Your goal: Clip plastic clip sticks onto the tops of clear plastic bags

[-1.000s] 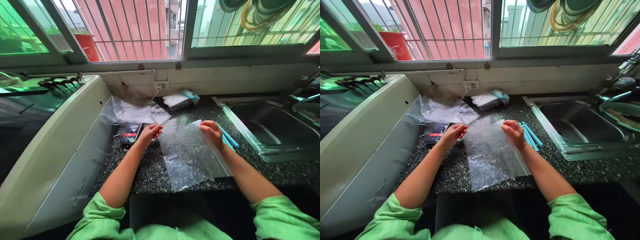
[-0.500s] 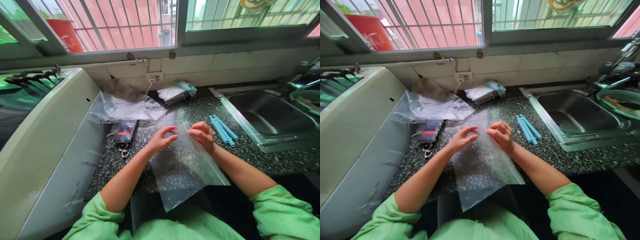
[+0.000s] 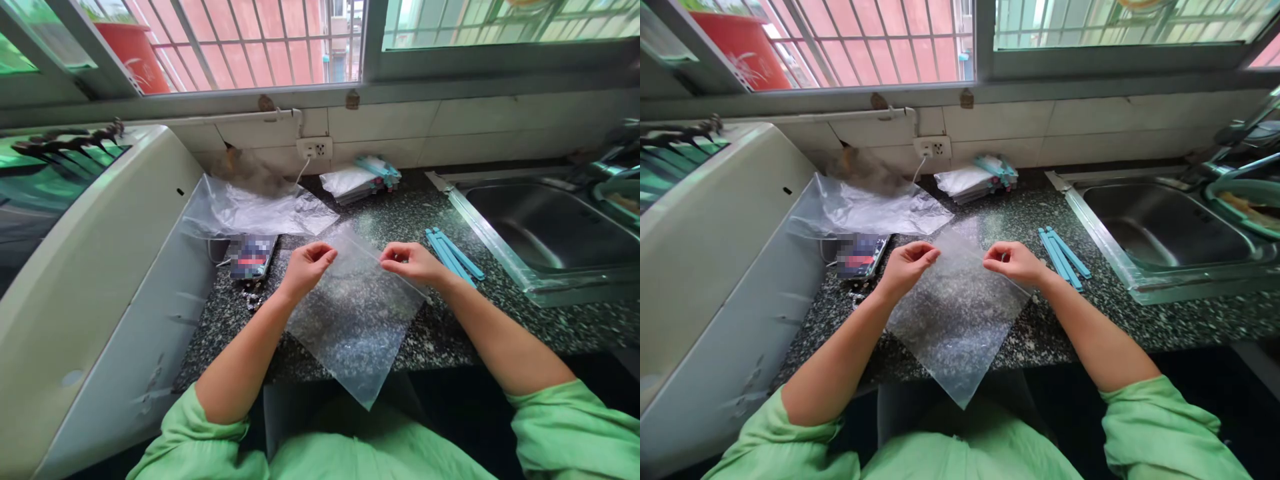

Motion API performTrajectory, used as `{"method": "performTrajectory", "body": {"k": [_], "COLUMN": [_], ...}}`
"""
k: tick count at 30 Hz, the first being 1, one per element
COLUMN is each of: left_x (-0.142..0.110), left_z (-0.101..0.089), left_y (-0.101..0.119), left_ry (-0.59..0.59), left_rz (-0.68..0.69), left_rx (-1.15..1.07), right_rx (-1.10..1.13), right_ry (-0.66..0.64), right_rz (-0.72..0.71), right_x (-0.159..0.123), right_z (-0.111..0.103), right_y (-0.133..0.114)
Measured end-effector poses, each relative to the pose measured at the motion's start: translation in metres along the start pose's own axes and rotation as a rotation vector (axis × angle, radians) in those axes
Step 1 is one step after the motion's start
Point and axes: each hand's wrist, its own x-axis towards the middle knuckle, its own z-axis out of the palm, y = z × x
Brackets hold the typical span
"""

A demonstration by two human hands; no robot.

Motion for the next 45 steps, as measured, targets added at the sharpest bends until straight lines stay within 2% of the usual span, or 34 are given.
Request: {"method": "performTrajectory", "body": {"k": [3, 6, 8, 10, 15, 21, 23, 25, 29, 32, 35, 40, 45], "left_x": [0.000, -0.001, -0.002, -0.003, -0.002, 0.009, 0.012, 0.013, 0.014, 0.011, 0.006, -0.003, -0.004], "left_z": [0.000, 0.000, 0.000, 0.001, 0.001, -0.020, -0.026, -0.030, -0.031, -0.022, -0.008, 0.009, 0.011], "left_y": [-0.001, 0.000, 0.001, 0.002, 0.002, 0.004, 0.003, 0.002, 0.000, 0.000, 0.000, -0.002, -0.003], "left_ry": [-0.008, -0.120, -0.233, -0.291, -0.222, 0.004, 0.045, 0.046, -0.035, -0.079, -0.123, -0.194, -0.160], "left_rz": [0.006, -0.002, -0.031, -0.060, -0.084, -0.066, -0.056, -0.058, -0.090, -0.088, -0.084, -0.052, 0.048], "left_rx": [0.000, 0.042, 0.071, 0.081, 0.002, -0.068, -0.084, -0.092, -0.062, -0.050, -0.065, -0.063, -0.012], "right_rx": [-0.045, -0.115, -0.141, -0.142, -0.143, -0.113, -0.106, -0.113, -0.181, -0.263, -0.303, -0.254, -0.214], "right_ry": [0.048, 0.056, 0.002, -0.075, -0.149, -0.166, -0.155, -0.133, -0.095, -0.046, 0.045, 0.037, 0.070], "right_rz": [-0.006, -0.046, -0.081, -0.113, -0.127, -0.020, -0.016, -0.029, -0.049, -0.074, -0.161, -0.260, -0.282], "right_x": [0.000, 0.001, 0.000, 0.000, -0.002, -0.004, -0.005, -0.005, -0.004, -0.004, -0.002, 0.001, 0.000], "right_z": [0.001, 0.000, -0.001, 0.002, 0.006, -0.023, -0.031, -0.035, -0.038, -0.032, -0.013, 0.018, 0.022], "right_y": [0.002, 0.005, 0.006, 0.004, 0.000, 0.005, 0.008, 0.011, 0.017, 0.015, 0.006, -0.006, -0.006]}}
